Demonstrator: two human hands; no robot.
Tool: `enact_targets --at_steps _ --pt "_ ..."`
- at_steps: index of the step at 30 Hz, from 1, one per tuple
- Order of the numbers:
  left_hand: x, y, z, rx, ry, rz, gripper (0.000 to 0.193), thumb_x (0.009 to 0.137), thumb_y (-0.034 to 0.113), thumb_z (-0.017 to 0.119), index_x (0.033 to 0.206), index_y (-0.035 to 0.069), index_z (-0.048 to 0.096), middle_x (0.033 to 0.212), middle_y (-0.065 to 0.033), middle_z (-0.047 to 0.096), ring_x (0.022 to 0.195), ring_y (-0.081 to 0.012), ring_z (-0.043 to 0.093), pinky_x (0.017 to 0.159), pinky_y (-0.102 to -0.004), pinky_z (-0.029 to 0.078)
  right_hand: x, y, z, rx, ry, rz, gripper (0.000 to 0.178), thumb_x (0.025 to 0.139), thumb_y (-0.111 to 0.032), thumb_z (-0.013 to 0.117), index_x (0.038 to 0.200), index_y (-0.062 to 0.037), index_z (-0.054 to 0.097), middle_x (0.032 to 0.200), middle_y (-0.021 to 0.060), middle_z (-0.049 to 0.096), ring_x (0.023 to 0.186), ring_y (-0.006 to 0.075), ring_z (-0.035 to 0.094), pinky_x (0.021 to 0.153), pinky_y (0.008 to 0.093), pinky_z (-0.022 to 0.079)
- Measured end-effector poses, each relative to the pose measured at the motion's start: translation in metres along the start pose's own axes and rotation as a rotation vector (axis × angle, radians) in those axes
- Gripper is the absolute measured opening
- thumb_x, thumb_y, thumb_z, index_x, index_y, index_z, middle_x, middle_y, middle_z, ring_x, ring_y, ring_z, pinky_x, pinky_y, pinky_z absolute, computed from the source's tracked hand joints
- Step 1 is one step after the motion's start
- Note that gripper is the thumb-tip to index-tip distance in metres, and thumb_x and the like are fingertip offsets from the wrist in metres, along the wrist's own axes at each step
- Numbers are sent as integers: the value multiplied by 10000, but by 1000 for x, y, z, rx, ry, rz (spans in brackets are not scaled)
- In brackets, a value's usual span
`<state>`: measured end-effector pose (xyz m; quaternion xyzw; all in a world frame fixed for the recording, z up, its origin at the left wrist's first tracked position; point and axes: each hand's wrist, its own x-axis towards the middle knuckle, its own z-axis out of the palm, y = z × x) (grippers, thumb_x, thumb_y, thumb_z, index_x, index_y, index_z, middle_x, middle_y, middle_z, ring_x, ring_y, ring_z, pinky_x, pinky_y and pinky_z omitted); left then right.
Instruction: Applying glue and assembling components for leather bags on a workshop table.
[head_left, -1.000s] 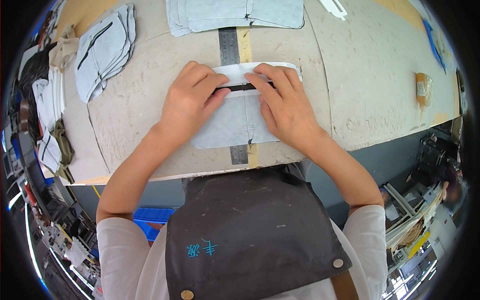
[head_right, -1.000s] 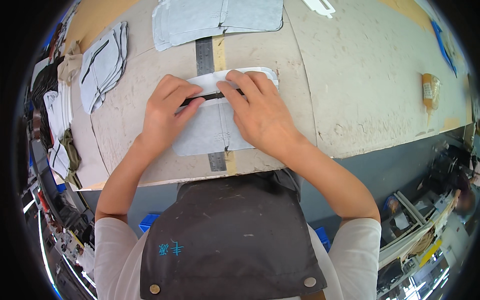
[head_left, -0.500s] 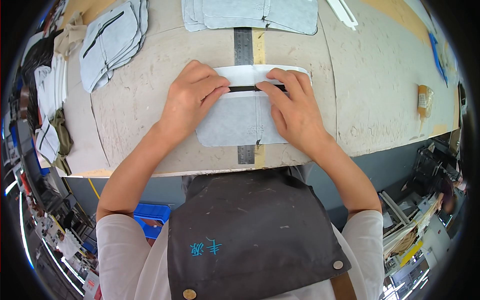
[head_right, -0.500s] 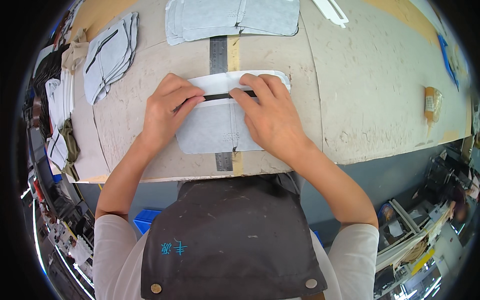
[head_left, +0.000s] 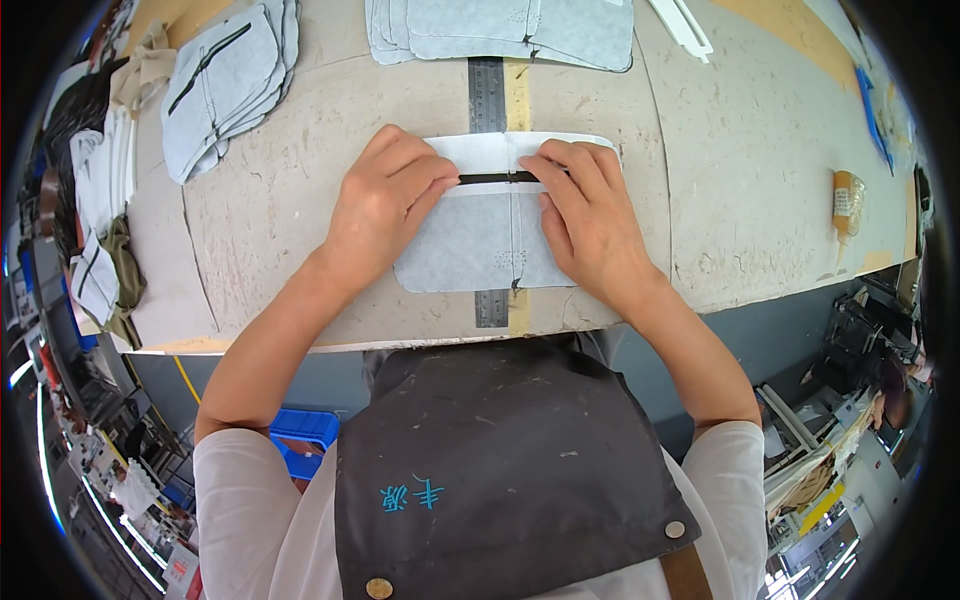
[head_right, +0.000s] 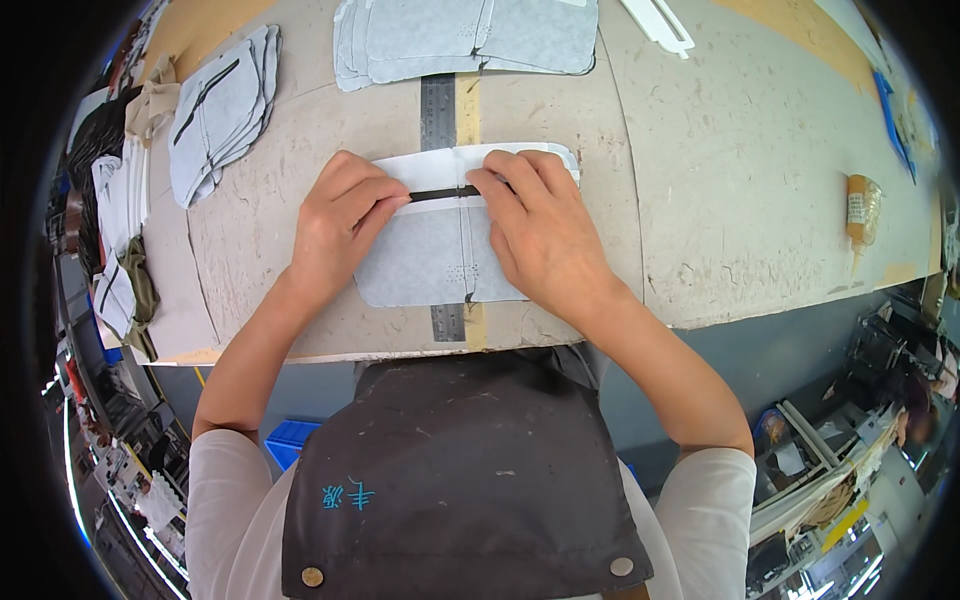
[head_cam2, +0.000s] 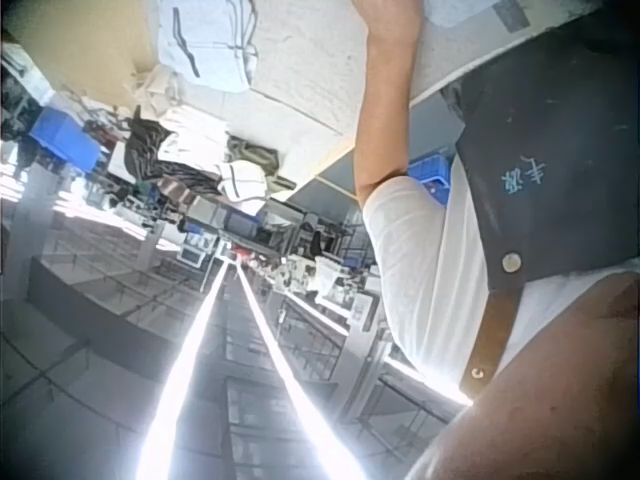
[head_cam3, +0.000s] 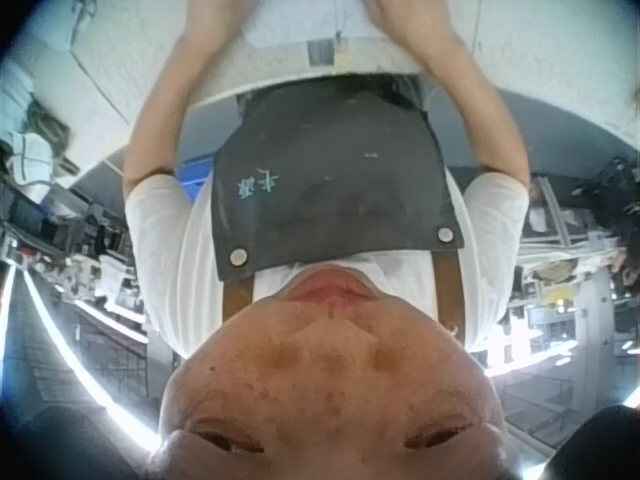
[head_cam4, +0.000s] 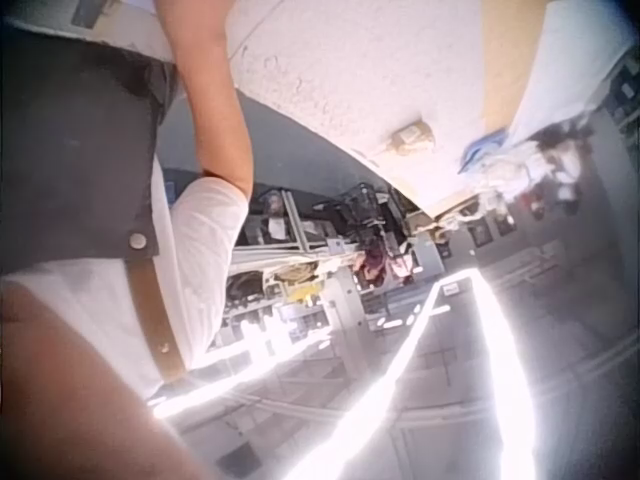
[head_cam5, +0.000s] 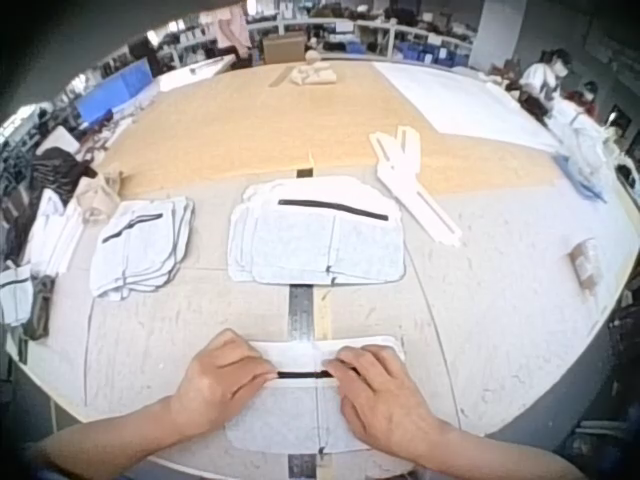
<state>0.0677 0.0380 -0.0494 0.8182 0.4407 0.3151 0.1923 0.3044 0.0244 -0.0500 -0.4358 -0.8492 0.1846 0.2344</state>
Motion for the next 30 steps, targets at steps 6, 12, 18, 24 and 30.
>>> enact_targets --at_steps 6,12,18,24,30 --pt "-8 4 -9 8 61 -175 134 737 -38 747 847 7 684 828 -67 623 804 -241 565 664 -335 490 1 0 1 -6 11 -3 409 758 37 628 1165 -2 599 1201 110 536 1103 312 492 944 407 429" --pt "-9 -2 -14 2 22 -102 125 744 -37 743 842 6 678 821 -67 625 814 -247 570 668 -332 491 0 2 1 -30 27 -8 399 762 36 632 1158 -7 603 1194 106 537 1089 312 498 934 409 431" --pt "-10 -5 -11 41 38 -22 139 745 -42 740 858 7 676 843 -70 623 807 -250 567 668 -335 492 -2 4 -1 18 21 8 381 774 51 624 1150 -3 605 1186 111 539 1077 316 500 933 412 439" --pt "-1 7 -4 -64 52 -74 176 727 -36 755 884 3 686 856 -76 609 800 -250 565 662 -338 493 -8 10 -11 6 88 40 340 779 60 635 1115 6 628 1154 115 557 1063 327 510 892 409 473" --pt "20 13 24 -82 33 44 197 711 -43 755 892 3 693 828 -60 608 771 -232 562 626 -336 495 -9 12 -10 -3 88 4 331 774 45 646 1102 5 645 1142 108 568 1055 330 510 890 406 476"
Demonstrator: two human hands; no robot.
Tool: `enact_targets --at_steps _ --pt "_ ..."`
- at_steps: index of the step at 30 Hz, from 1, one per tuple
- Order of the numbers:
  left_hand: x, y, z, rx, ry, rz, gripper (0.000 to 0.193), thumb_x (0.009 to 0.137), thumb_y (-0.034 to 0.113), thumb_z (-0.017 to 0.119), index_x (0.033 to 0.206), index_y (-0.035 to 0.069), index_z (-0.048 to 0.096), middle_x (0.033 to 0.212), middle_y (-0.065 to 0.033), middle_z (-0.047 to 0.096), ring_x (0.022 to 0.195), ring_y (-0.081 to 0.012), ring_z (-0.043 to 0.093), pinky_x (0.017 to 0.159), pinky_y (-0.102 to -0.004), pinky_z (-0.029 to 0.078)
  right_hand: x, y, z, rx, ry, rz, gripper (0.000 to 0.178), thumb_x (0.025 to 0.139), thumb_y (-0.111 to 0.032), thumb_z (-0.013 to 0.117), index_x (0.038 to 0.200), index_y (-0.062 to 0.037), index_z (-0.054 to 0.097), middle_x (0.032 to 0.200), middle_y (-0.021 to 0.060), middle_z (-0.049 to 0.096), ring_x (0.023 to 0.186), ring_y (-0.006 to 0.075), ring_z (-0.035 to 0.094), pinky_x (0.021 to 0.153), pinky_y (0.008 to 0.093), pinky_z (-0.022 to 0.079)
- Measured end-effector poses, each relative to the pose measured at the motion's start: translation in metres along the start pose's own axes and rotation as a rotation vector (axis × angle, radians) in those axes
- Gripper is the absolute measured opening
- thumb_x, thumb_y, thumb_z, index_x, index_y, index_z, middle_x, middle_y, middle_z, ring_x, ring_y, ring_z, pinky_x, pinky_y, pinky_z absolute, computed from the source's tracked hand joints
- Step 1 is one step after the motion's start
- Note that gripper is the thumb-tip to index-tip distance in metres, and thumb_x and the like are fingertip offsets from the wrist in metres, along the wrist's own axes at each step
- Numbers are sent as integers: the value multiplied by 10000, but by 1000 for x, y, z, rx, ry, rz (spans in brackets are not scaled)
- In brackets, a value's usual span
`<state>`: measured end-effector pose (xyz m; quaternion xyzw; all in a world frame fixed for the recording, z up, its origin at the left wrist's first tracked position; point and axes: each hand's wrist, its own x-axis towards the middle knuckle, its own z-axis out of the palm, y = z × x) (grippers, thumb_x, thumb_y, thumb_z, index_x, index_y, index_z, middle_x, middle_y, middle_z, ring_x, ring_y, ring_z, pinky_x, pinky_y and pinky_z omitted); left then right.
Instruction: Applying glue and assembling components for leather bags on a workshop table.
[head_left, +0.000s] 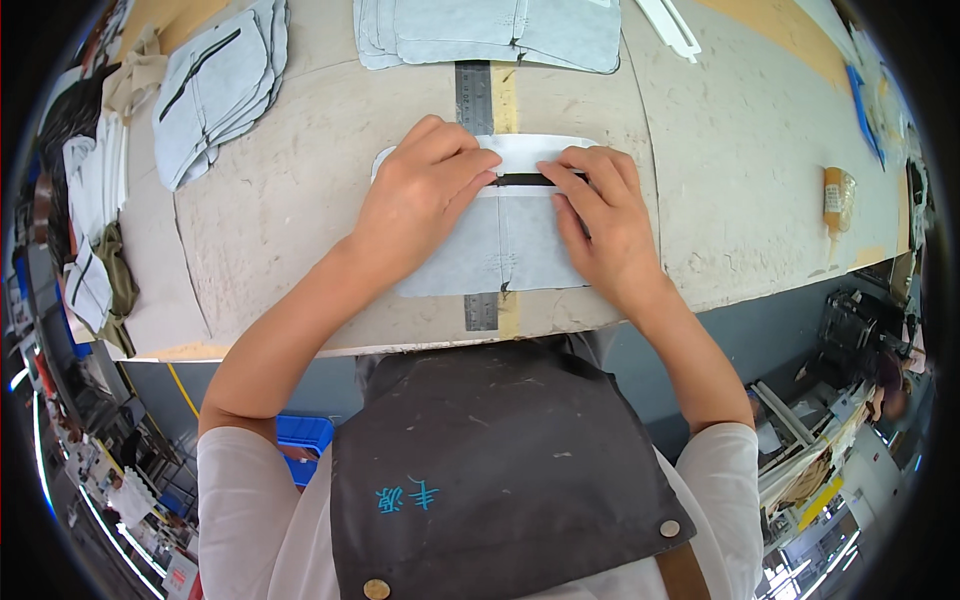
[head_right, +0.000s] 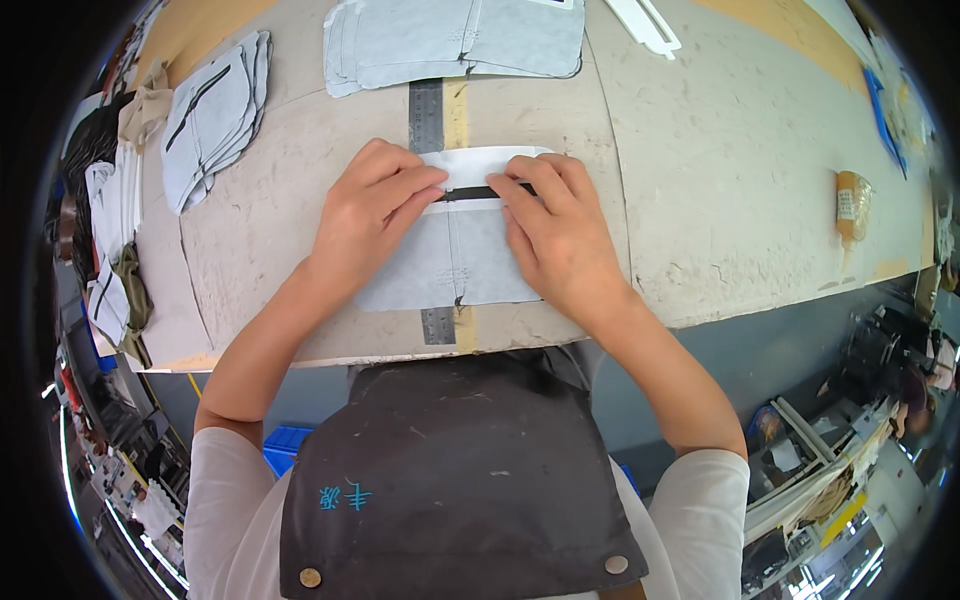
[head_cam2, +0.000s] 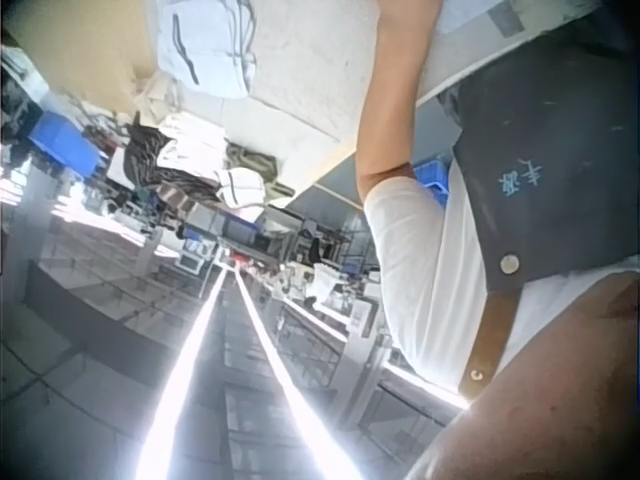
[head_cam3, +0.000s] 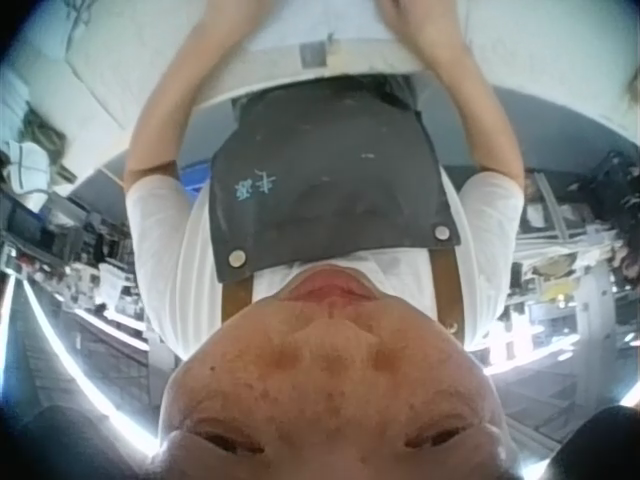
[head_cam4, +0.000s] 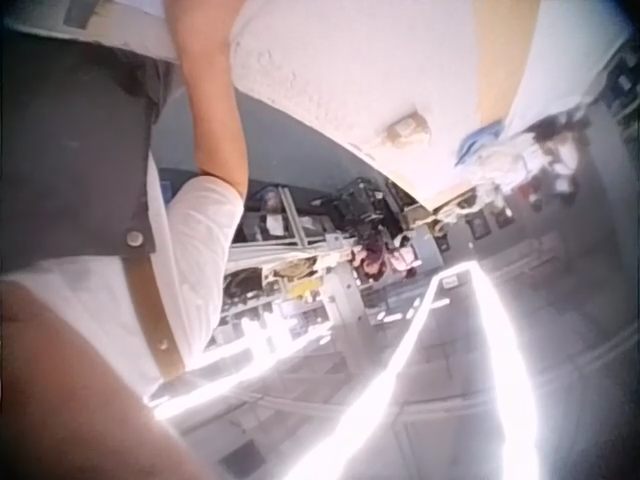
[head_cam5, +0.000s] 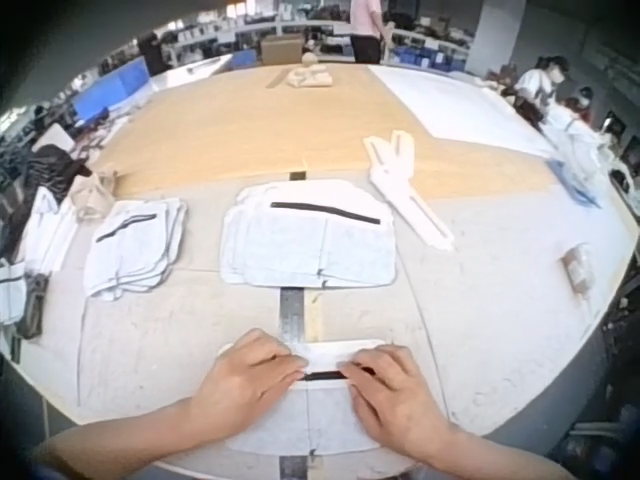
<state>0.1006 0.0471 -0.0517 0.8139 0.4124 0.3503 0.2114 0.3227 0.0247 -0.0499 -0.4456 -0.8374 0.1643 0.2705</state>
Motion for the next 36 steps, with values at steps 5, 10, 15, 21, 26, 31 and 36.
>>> enact_targets --at_steps 5,10,15,21,26,31,36 --pt "1 -2 2 27 -25 13 141 755 -20 745 889 6 709 833 -65 612 758 -226 570 620 -329 477 -2 -3 -1 -33 -14 21 354 768 42 636 1120 -1 645 1152 108 570 1071 332 511 916 413 460" --pt "-3 -1 2 80 -87 25 234 739 -33 747 965 -2 695 951 -90 644 843 -256 602 689 -344 508 5 -9 1 -75 -101 3 450 758 30 612 1206 3 616 1259 103 566 1215 306 495 1006 408 417" --pt "-16 19 9 256 -279 -16 759 801 234 744 1427 -11 392 1509 -145 383 1405 -315 357 1152 -422 309 7 -9 5 -126 -195 -57 527 781 -47 620 1300 18 556 1426 98 500 1381 241 401 1086 398 373" --pt "-36 17 -18 402 -433 -133 823 812 331 718 1465 0 342 1551 -139 322 1451 -280 287 1185 -432 243 5 -6 -2 -130 -242 -70 467 899 -159 610 1336 -11 537 1457 82 474 1387 233 392 1111 379 356" --pt "-58 12 -43 468 -452 -169 834 793 324 722 1465 4 346 1558 -133 315 1453 -279 283 1186 -439 239 5 -8 -6 -188 -320 -75 516 938 -225 584 1399 -28 466 1507 79 409 1413 234 352 1154 380 300" --pt "-65 9 -55 520 -436 -156 751 823 393 695 1429 34 432 1538 -93 369 1438 -245 316 1178 -421 253 -3 -6 -18 -252 -396 -43 576 947 -259 571 1449 -37 397 1543 82 354 1441 228 303 1190 386 235" --pt "-63 7 -55 473 -430 -152 765 788 301 723 1443 48 419 1542 -95 363 1445 -284 297 1178 -450 245 -5 -3 -20 -278 -406 -29 589 948 -258 562 1461 -36 379 1559 87 330 1450 229 287 1192 393 228"
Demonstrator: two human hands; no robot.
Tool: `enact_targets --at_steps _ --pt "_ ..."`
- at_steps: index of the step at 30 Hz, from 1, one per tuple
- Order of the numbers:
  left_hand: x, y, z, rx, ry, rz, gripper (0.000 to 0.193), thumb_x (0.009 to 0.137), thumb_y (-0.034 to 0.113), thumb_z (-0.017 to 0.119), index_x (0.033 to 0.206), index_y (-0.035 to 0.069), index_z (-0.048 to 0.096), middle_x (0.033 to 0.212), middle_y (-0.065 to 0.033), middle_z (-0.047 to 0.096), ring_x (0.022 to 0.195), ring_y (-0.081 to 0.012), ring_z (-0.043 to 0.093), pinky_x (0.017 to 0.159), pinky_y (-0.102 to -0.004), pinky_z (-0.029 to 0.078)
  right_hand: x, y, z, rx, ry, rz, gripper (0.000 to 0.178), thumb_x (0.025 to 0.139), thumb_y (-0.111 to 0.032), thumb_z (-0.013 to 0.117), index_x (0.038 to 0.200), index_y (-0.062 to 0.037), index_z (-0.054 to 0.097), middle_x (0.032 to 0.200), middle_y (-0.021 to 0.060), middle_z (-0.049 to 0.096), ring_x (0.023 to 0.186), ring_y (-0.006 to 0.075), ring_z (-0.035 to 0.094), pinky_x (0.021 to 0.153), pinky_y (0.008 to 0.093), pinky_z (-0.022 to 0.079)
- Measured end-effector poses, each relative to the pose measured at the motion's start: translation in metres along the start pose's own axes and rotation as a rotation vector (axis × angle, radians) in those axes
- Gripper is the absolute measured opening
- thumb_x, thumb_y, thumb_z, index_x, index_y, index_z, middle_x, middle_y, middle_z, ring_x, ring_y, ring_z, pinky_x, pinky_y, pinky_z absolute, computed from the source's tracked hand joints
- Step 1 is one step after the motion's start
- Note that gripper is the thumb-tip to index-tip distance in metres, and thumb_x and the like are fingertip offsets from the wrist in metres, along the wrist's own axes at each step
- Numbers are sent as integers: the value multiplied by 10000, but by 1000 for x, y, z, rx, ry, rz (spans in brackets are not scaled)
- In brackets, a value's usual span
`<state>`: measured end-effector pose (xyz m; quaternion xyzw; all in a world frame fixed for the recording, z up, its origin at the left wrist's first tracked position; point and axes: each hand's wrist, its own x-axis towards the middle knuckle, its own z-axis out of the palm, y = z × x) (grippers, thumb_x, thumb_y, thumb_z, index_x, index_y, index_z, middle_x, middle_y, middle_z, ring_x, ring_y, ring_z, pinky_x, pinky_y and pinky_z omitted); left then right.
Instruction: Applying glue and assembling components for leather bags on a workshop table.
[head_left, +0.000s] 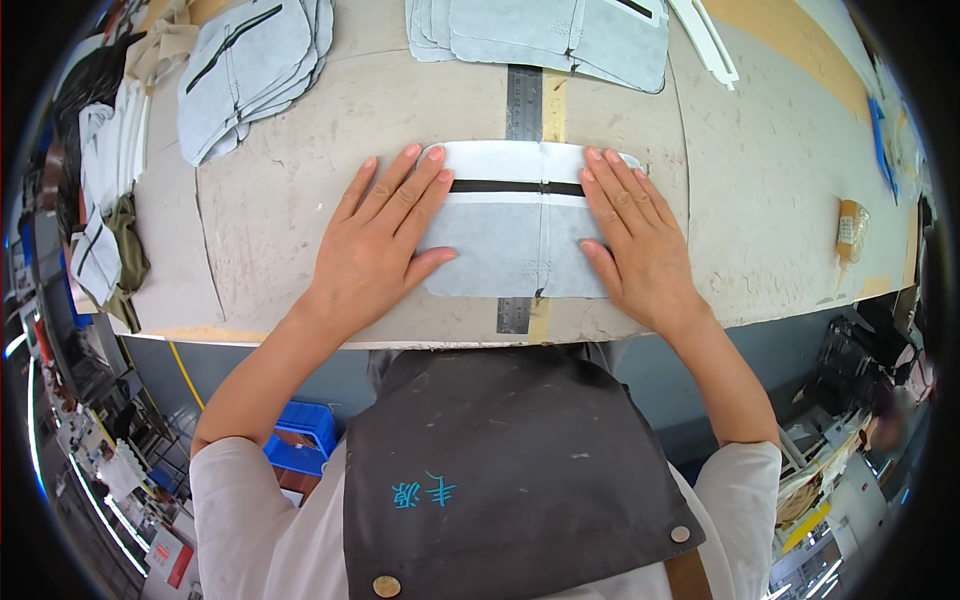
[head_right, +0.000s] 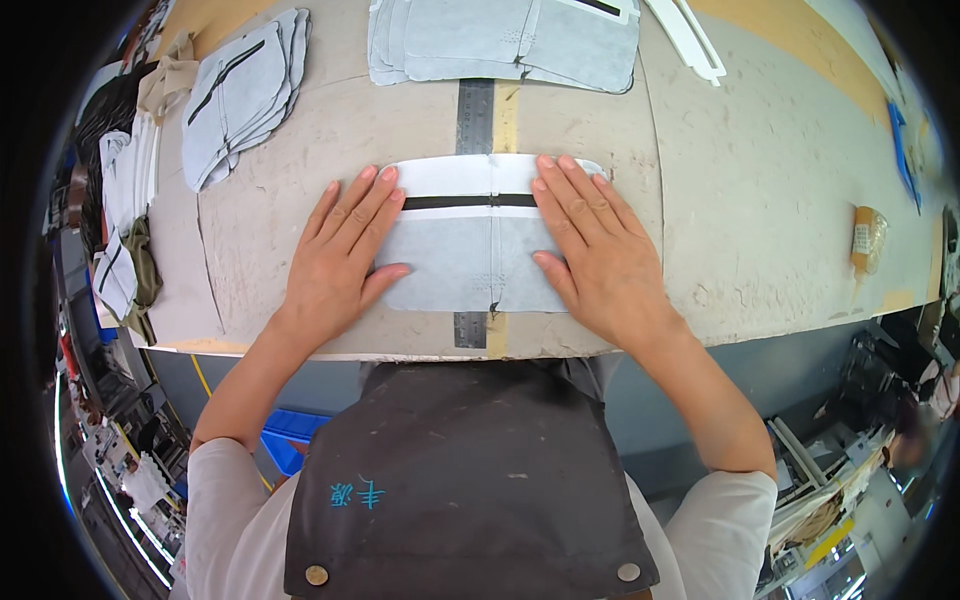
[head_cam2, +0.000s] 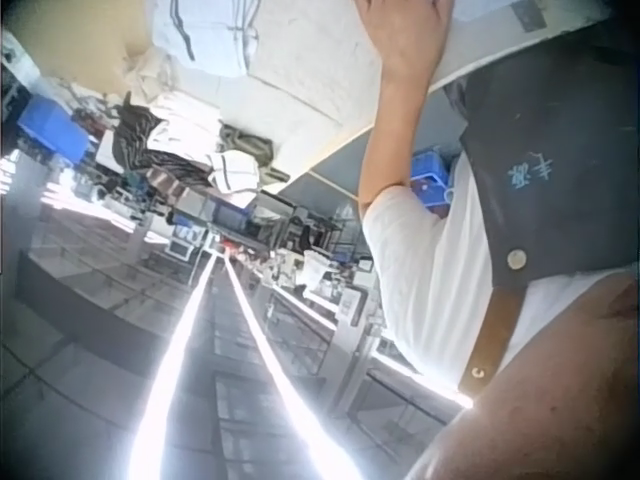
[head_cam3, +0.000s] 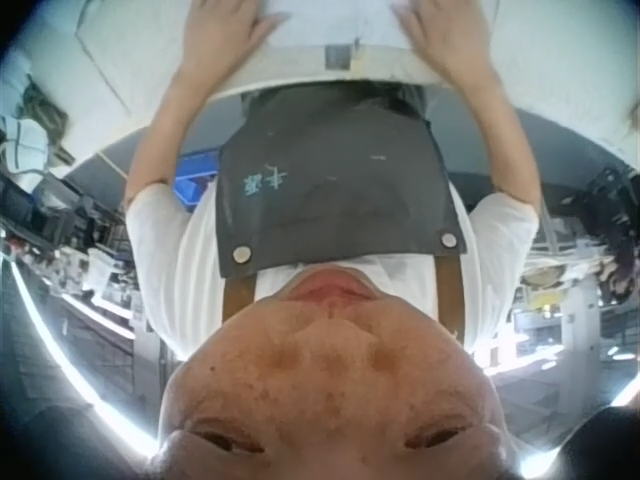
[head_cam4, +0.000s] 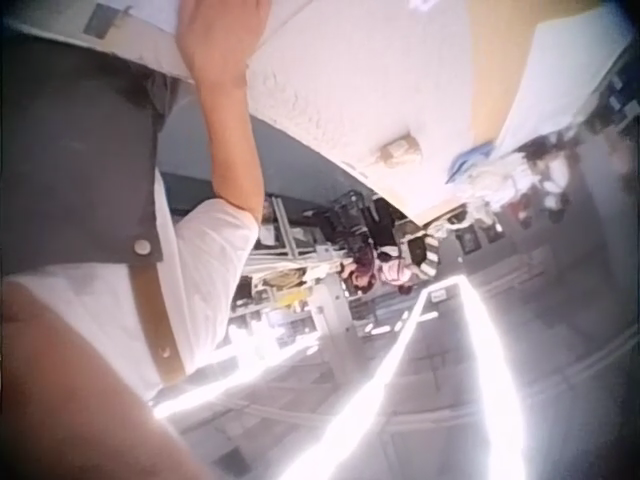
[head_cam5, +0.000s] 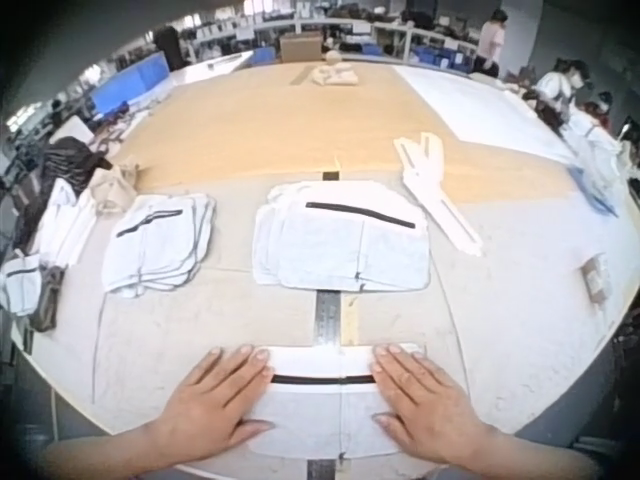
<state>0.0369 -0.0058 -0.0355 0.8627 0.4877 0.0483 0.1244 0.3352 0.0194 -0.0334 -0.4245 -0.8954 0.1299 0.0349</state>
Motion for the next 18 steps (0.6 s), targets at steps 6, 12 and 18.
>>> enact_targets --at_steps 6,12,18 --pt "4 3 -9 59 29 33 672 788 247 739 1371 27 489 1488 -112 422 1406 -323 349 1133 -448 319 -6 1 -1 -18 12 31 569 926 -195 585 1442 -31 411 1559 95 331 1456 255 277 1179 401 252" --pt "55 6 -6 -204 335 33 487 789 85 746 1233 6 562 1173 -149 588 1079 -318 580 877 -399 501 9 14 5 197 397 206 449 828 14 629 1272 23 559 1369 136 494 1208 346 474 982 415 422" --pt "82 -2 -25 -503 -67 -143 205 796 78 750 961 -24 683 910 -79 658 798 -194 610 770 -302 485 14 12 1 316 413 353 333 837 -28 679 1165 5 627 1203 152 563 1071 282 512 858 340 462"
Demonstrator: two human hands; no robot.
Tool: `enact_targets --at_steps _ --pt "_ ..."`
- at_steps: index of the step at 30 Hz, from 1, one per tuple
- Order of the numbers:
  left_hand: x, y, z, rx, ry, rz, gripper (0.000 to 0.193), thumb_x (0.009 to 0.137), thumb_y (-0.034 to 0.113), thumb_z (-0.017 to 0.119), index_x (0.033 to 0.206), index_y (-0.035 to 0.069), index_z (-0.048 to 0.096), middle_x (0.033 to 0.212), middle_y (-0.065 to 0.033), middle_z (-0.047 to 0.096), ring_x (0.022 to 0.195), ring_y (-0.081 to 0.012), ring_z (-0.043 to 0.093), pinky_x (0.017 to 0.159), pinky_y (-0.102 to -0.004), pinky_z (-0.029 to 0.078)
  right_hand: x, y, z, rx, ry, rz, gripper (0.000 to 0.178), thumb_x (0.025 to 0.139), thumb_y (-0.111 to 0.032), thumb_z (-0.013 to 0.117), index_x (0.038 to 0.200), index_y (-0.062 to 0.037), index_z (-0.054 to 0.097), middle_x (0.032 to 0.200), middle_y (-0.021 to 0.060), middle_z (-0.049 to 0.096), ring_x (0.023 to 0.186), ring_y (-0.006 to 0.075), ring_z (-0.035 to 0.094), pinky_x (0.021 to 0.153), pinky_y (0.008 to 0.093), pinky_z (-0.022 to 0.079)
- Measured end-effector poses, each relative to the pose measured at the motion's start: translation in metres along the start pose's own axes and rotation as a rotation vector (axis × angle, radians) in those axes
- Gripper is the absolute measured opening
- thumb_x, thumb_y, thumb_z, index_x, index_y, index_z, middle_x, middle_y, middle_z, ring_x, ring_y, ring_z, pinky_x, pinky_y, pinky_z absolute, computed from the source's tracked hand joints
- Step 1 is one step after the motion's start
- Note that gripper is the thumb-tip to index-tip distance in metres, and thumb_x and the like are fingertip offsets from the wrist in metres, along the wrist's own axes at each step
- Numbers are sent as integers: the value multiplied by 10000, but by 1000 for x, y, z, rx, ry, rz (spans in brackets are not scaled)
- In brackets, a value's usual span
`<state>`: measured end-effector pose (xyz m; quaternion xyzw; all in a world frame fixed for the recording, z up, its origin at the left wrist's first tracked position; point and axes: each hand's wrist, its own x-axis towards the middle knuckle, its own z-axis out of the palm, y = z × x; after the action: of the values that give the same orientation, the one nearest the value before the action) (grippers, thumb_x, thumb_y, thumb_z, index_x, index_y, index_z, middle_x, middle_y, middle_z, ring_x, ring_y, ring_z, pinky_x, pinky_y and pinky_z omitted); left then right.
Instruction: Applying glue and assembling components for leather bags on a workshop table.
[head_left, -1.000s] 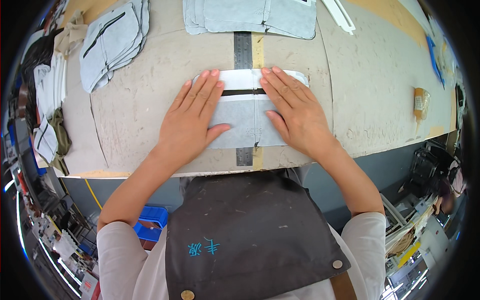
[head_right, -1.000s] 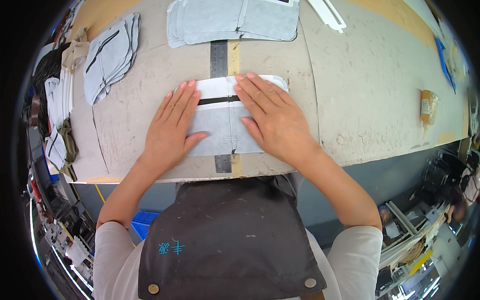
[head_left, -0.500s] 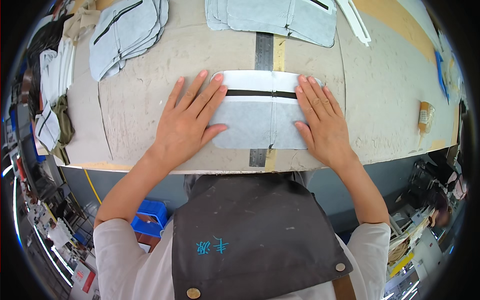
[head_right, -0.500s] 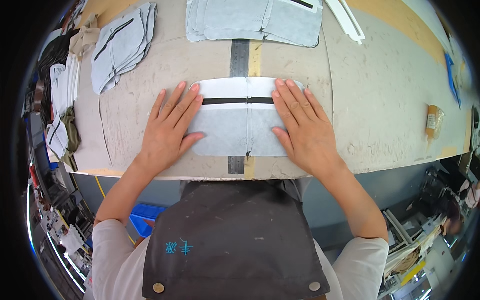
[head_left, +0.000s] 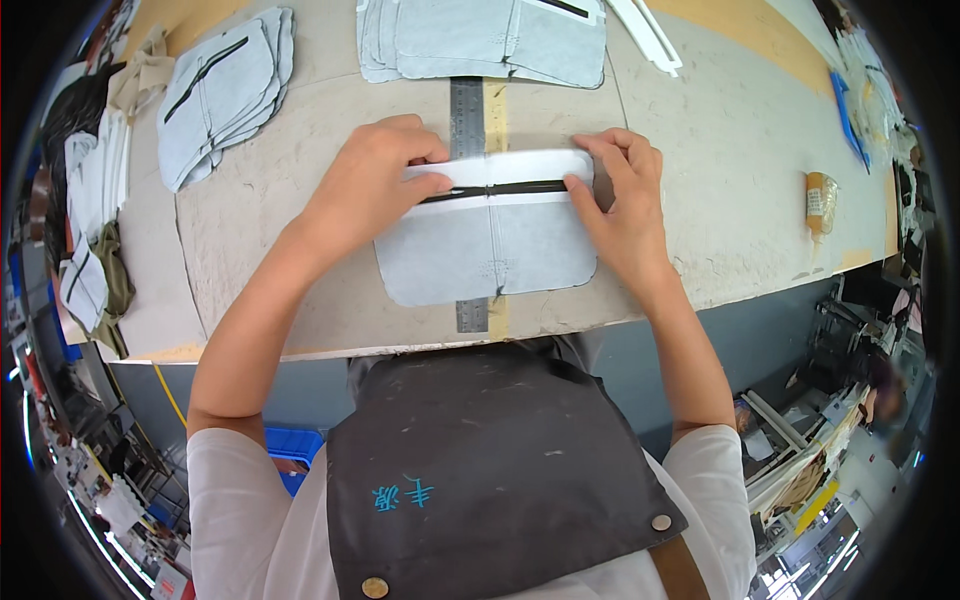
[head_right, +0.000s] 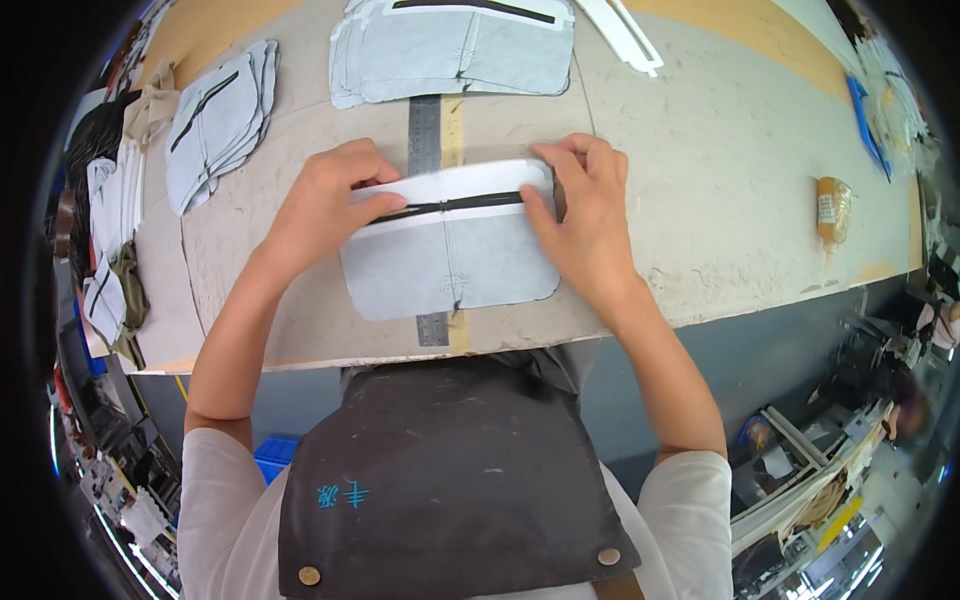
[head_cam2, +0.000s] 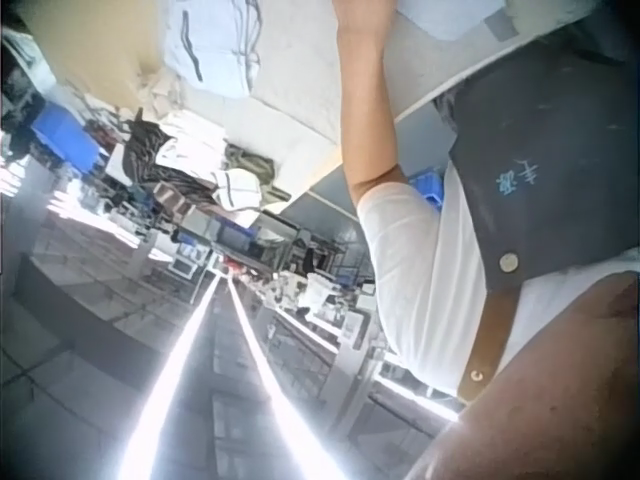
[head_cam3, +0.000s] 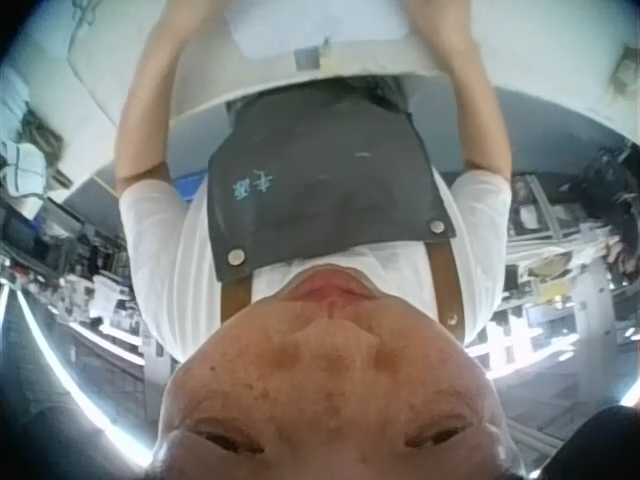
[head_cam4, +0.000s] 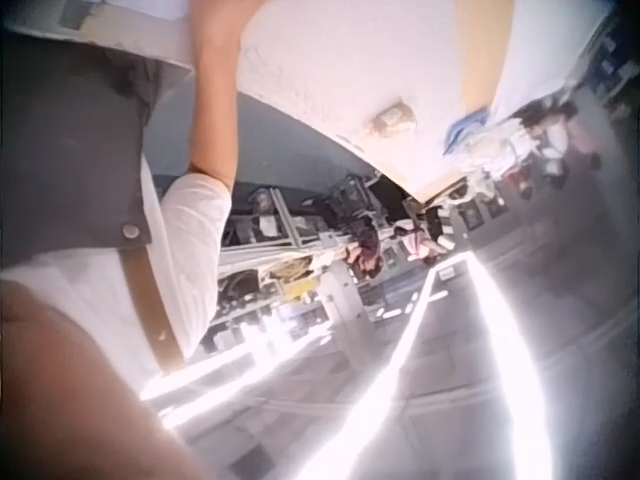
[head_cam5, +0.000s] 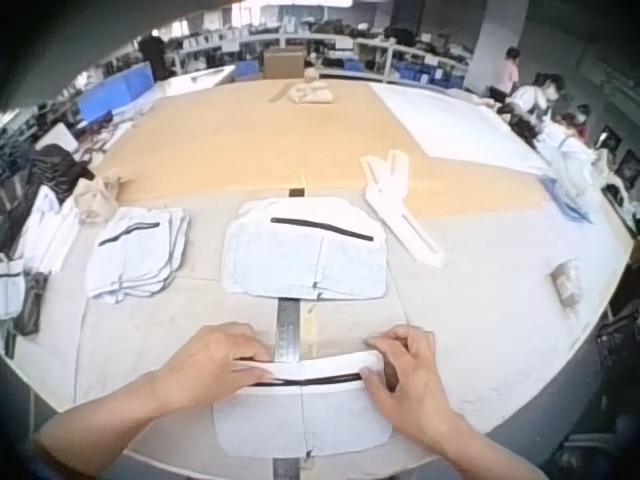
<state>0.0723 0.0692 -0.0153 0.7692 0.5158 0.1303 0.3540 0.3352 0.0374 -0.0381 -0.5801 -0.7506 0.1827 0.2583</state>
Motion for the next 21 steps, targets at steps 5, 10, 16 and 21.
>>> enact_targets --at_steps 5,10,16,21 --pt "-5 4 -10 -455 21 -254 130 831 115 740 892 7 703 820 -3 674 771 -90 582 745 -247 445 6 -8 -14 654 -51 419 227 876 -107 705 1081 -11 690 1004 74 675 898 138 594 777 260 473" --pt "-10 -3 -9 -660 59 -401 116 832 134 752 900 50 711 841 11 675 792 -75 580 761 -248 438 2 -24 -24 1056 -77 702 212 898 -157 712 1040 -1 721 889 35 720 814 70 624 760 217 474" --pt "-16 -15 -5 -836 53 -373 169 817 185 781 912 57 724 825 -1 689 783 -86 597 785 -250 439 -4 -29 -24 1112 -44 658 215 884 -130 725 1042 15 716 892 56 725 800 71 631 732 212 484" --pt "-16 -17 -4 -909 57 -417 143 824 157 775 907 55 720 827 -4 691 786 -89 605 785 -254 444 -6 -32 -25 970 10 566 209 874 -111 738 1032 24 713 870 60 726 755 58 633 674 198 486"
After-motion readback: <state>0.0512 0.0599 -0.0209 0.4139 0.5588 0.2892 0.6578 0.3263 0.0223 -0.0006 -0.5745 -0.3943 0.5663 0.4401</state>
